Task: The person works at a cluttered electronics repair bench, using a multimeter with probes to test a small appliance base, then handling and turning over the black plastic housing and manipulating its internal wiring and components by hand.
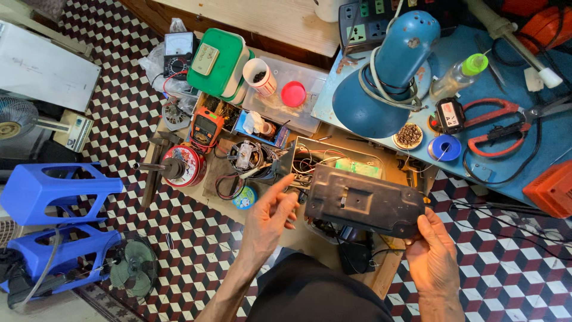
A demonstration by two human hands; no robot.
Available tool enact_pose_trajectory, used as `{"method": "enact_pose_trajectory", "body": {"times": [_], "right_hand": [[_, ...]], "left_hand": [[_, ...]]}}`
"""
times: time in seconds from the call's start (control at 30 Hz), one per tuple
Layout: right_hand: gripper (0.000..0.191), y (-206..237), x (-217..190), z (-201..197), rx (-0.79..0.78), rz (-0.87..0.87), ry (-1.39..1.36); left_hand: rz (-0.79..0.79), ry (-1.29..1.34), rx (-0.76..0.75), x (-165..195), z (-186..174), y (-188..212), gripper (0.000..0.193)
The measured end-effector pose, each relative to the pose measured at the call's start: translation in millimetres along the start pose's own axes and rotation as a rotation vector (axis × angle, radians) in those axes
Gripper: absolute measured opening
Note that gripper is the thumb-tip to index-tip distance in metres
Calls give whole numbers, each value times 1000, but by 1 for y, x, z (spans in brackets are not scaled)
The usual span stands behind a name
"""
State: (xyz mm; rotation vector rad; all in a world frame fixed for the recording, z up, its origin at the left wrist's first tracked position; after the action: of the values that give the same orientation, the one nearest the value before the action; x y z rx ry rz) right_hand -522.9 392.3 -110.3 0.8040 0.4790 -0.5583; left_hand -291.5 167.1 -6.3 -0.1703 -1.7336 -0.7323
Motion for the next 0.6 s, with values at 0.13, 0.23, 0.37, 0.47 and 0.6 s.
{"method": "enact_pose_trajectory", "body": {"times": [0.13, 0.23, 0.37, 0.47, 0.6], "right_hand": [[28, -26, 4, 6, -56, 19, -25], [25, -46, 8, 8, -81, -29, 9], [22, -59, 10, 1, -71, -72, 41], [23, -60, 10, -10, -72, -61, 22], [24, -58, 9, -30, 2, -68, 19]], "left_hand": [[162, -20, 133, 16, -19, -40, 43], [165, -128, 106, 19, -22, -63, 44], [204, -176, 82, 18, -22, -79, 44], [176, -143, 77, 10, -23, -79, 44], [234, -161, 89, 4, -21, -65, 45]]}}
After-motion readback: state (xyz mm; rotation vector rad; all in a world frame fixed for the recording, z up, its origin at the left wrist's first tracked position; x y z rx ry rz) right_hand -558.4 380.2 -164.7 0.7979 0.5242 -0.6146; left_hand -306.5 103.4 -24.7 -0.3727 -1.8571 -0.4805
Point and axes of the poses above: each hand's wrist, its own y-axis away from the middle knuckle, its own z-axis out of the palm, x = y × z, the point moved 4 cm from there along -y, towards the middle knuckle, and after that the axes turned 3 degrees about -y, right-handed, at the moved point
